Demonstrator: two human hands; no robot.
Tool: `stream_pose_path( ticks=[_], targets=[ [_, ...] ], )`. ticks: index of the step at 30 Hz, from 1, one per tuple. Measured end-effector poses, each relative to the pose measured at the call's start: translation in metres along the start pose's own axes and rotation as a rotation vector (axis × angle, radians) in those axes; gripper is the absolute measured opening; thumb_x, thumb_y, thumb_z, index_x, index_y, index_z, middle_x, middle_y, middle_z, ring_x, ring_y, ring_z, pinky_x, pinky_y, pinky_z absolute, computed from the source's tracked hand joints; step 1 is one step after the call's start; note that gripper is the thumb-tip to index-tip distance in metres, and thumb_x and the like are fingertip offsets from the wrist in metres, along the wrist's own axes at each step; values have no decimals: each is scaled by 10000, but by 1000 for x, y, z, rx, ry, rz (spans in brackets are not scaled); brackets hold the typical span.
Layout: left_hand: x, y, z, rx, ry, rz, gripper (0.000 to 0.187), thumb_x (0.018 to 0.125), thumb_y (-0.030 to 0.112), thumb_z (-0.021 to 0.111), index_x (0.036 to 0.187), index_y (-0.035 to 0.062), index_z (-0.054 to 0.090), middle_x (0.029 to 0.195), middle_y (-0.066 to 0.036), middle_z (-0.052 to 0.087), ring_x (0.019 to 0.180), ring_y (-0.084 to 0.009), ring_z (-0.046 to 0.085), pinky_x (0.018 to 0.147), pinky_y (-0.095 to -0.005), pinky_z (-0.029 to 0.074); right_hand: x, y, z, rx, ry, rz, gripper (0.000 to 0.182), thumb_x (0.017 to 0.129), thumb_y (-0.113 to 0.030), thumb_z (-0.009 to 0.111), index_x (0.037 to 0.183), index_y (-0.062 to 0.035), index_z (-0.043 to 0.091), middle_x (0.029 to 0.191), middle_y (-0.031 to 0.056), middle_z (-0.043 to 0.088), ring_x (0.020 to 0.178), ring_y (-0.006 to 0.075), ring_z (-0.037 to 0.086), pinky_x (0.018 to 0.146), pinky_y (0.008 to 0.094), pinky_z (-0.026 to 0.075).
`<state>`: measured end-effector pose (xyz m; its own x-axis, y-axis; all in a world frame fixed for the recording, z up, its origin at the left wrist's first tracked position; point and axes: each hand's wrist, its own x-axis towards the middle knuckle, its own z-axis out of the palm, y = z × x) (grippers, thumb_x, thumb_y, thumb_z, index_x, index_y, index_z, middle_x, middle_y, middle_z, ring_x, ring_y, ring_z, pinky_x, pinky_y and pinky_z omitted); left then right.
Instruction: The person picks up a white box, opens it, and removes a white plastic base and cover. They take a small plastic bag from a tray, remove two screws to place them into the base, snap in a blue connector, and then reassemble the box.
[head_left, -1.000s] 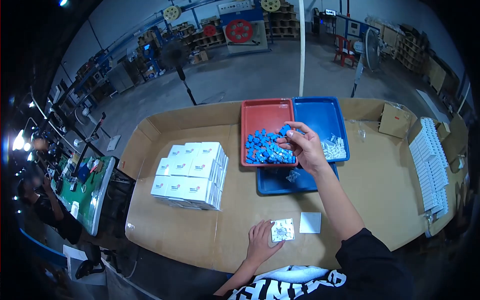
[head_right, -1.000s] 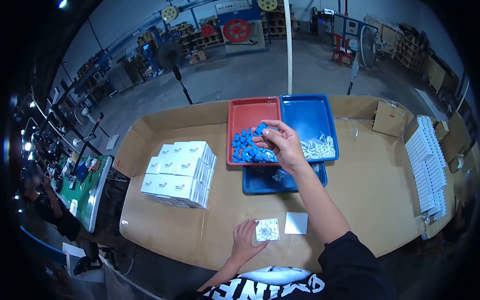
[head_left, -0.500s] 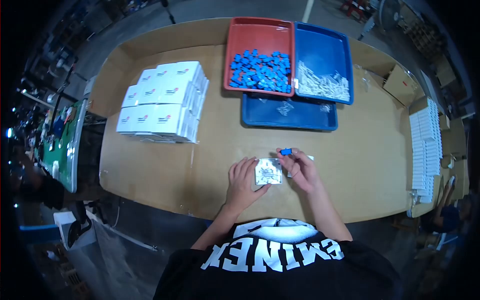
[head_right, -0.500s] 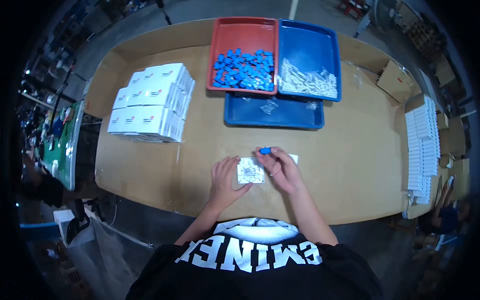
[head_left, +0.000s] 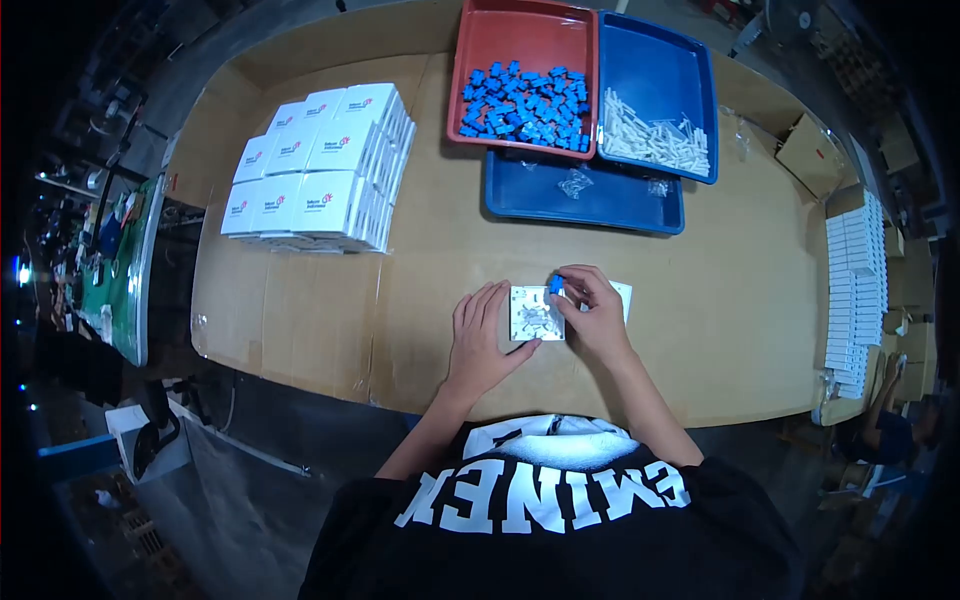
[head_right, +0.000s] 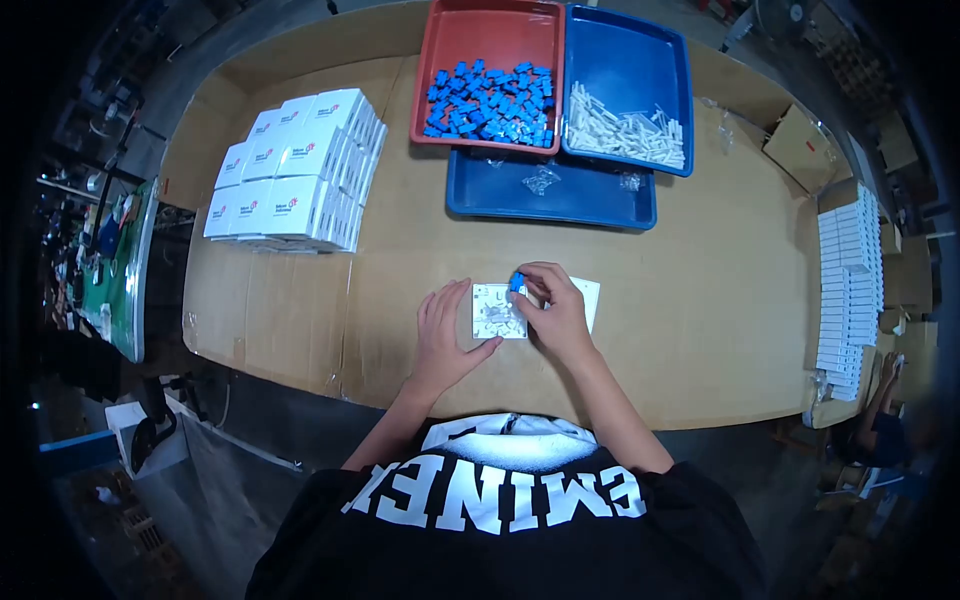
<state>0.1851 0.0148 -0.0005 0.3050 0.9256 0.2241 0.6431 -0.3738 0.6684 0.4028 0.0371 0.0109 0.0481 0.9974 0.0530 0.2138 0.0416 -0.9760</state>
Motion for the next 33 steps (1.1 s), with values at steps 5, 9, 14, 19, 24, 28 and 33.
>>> stream_pose_path(
  ticks=[5,9,14,19,24,28,33],
  targets=[
    [0,1,-1,25,-26,-4,934,765,437,858,1486,19,438,1474,-172,517,1422,-351,436,1204,-550,254,-6,-10,17,-232,-56,-162,320,865,-32,768,1170,20,686,1185,153,694,1095,301,688,946,367,561],
    [0,-2,1,51,-58,-18,962,762,452,853,1502,16,421,1489,-166,502,1433,-340,422,1213,-542,246,-2,-9,26,-324,-98,-337,308,841,-46,771,1135,5,694,1160,161,714,1104,344,676,944,396,547],
    [1,-1,-2,2,-33,-21,985,732,409,879,1512,28,412,1492,-168,490,1445,-342,406,1220,-544,241,-2,-9,30,-303,-169,-339,256,848,-48,764,1092,6,706,1153,155,725,1124,337,674,993,415,531],
    [-1,-5,1,-3,-59,-40,1000,707,370,897,1517,46,409,1479,-169,496,1455,-347,393,1223,-540,241,-2,-4,33,-388,-193,-364,239,874,-87,748,1100,-14,726,1168,142,725,1147,337,668,1122,507,450],
    [-1,-7,1,-22,-53,-37,1008,698,355,901,1522,54,404,1484,-162,499,1458,-350,384,1226,-537,237,0,-4,35,-412,-215,-354,240,882,-96,744,1112,-29,732,1174,136,723,1150,330,667,1129,516,448],
    [-1,-7,1,-23,-54,-37,1013,696,354,902,1524,53,401,1490,-158,497,1456,-351,389,1224,-537,240,1,-4,35,-412,-236,-354,230,882,-101,748,1102,-33,731,1156,129,726,1137,321,671,1125,530,450],
    [0,-6,-1,-24,-40,-33,1006,673,337,919,1503,49,430,1485,-154,512,1442,-367,414,1206,-554,267,3,-3,35,-448,-240,-384,214,878,-102,754,1078,-30,727,1141,122,729,1130,317,674,1118,547,453]
  ],
)
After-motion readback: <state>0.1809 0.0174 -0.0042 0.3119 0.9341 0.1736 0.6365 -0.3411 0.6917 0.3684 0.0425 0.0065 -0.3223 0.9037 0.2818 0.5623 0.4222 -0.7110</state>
